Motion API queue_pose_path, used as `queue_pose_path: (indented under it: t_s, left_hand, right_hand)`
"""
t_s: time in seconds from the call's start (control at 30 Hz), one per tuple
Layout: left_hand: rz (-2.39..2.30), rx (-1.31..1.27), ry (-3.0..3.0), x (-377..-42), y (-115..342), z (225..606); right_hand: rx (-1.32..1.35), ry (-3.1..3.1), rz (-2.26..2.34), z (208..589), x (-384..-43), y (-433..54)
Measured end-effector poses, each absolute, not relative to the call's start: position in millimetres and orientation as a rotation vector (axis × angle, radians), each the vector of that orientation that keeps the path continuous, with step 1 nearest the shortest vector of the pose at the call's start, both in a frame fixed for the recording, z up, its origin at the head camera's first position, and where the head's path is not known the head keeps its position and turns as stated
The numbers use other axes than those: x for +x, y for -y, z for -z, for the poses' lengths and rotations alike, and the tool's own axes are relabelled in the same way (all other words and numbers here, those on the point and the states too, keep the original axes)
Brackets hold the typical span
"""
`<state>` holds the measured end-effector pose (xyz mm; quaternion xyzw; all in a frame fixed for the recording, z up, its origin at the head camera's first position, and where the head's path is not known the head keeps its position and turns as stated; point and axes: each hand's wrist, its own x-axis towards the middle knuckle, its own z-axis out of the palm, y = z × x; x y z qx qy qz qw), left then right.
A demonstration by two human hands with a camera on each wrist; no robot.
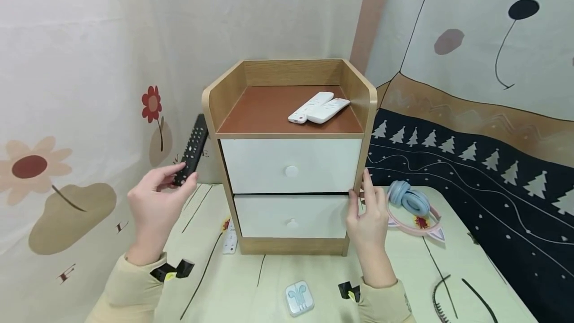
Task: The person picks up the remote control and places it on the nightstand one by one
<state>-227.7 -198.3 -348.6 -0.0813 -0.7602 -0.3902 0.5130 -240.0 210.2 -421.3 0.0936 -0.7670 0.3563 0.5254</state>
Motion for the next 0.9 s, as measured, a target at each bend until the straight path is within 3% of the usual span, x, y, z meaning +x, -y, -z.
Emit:
queue_pose_path:
  t_s: [0.43,0.9]
  left_hand:
    - [1.036,-0.351,1.579,-216,173,283]
    - [0.865,-0.521,1.591,-227,138,260]
  right_hand:
    - [0.205,1.866,-0.845,420,-238,-210]
    - [0.193,1.880,-0.858,420,-237,-209]
